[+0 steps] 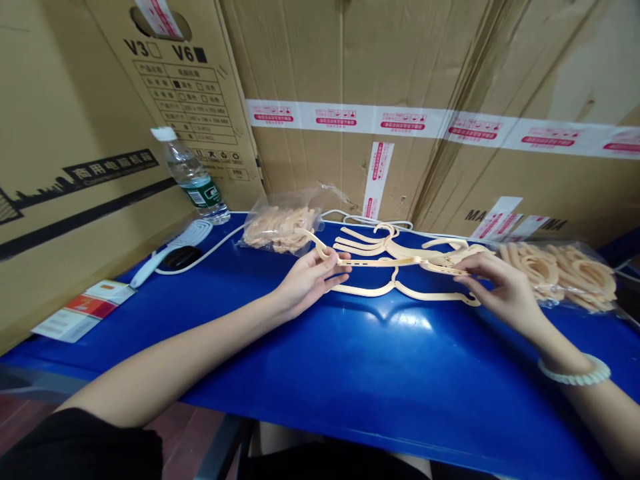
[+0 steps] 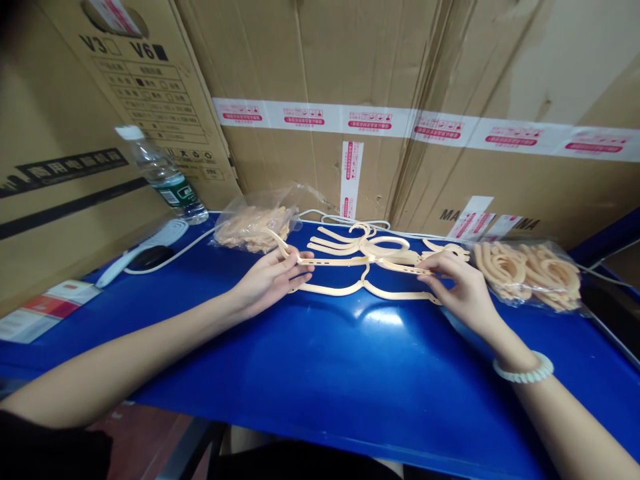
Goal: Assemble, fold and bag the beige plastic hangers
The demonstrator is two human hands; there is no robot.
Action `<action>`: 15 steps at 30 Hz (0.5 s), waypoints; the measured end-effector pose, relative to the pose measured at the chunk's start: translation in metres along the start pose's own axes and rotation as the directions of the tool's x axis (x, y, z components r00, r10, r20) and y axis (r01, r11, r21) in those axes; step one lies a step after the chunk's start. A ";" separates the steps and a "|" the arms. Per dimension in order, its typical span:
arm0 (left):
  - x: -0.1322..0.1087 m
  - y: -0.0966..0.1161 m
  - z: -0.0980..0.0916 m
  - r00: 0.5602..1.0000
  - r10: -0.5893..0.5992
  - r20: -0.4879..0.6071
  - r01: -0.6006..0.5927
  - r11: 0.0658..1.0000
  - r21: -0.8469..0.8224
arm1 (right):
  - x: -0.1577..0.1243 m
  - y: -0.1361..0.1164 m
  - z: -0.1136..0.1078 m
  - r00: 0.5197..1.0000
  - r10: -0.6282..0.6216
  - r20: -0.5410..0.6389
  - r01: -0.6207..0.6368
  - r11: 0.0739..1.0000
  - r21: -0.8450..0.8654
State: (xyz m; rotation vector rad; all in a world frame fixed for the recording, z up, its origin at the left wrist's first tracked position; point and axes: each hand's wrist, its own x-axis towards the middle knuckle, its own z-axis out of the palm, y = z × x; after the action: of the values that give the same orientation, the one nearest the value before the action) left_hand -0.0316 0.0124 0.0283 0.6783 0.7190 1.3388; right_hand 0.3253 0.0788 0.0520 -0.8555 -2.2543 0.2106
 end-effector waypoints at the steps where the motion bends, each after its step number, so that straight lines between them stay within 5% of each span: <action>1: -0.001 0.000 0.001 1.000 -0.016 0.013 0.016 1.000 -0.004 | 0.000 -0.001 0.000 1.000 -0.003 -0.005 0.003 1.000 0.000; 15: -0.002 -0.001 0.000 0.999 -0.029 -0.022 0.029 1.000 0.008 | -0.001 -0.002 -0.001 0.999 -0.021 -0.040 0.021 1.000 -0.009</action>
State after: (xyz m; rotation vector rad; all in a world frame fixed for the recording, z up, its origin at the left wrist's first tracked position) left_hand -0.0314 0.0103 0.0278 0.6585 0.7500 1.3193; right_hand 0.3250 0.0763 0.0528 -0.8325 -2.2276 0.1733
